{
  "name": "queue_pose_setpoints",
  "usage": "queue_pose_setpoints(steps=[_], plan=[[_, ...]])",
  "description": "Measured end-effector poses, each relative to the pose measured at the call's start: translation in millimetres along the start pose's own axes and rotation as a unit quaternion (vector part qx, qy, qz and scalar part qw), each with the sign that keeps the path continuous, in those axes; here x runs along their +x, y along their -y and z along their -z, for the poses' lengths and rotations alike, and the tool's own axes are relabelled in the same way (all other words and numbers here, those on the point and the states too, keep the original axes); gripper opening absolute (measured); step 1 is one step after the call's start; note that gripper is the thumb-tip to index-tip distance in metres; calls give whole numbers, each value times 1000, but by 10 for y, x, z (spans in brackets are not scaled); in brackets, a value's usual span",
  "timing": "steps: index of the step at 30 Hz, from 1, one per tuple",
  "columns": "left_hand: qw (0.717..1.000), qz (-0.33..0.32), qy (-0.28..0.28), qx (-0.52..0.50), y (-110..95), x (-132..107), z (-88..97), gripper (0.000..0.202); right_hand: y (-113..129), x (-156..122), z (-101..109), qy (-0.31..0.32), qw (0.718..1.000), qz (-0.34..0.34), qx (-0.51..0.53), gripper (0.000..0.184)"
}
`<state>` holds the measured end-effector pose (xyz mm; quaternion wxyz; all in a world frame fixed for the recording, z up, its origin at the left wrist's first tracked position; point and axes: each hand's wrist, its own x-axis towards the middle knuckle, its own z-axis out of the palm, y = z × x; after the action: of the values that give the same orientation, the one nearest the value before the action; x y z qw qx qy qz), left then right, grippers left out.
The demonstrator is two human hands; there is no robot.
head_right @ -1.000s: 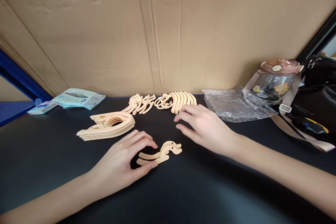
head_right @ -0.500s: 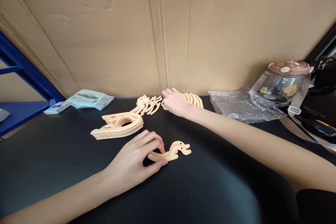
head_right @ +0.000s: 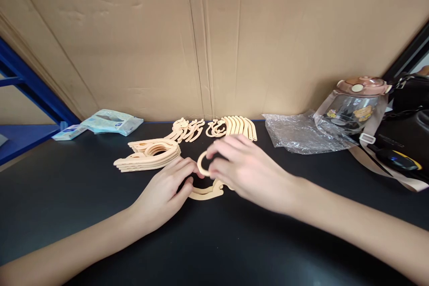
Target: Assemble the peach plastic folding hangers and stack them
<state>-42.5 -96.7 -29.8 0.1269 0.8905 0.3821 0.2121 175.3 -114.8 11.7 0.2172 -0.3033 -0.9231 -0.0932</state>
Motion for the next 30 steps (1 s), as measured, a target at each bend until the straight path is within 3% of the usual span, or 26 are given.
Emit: queue_pose_setpoints(steps=[3,7,14,20,24,28,30], plan=[[999,35,-15,-13,13,7,-9,23,210,-253,-37,11,1000,12,25,20],[998,46,-22,-28,20,0,-28,23,269,-434,-183,-4,998,38,41,18],[998,38,-23,-34,37,1,-45,21,156,-444,-298,7,999,40,30,14],[998,39,-18,-42,45,17,-45,19,98,-397,-213,14,999,36,29,15],[998,37,-19,-39,39,14,-48,17,-233,-327,-109,-13,999,-27,-37,20],[998,35,-21,-39,30,9,-52,16,-813,-209,-134,30,968,-230,-92,26],[998,32,-21,-41,29,9,-50,16,-1083,-137,-199,33,961,-260,-91,33]])
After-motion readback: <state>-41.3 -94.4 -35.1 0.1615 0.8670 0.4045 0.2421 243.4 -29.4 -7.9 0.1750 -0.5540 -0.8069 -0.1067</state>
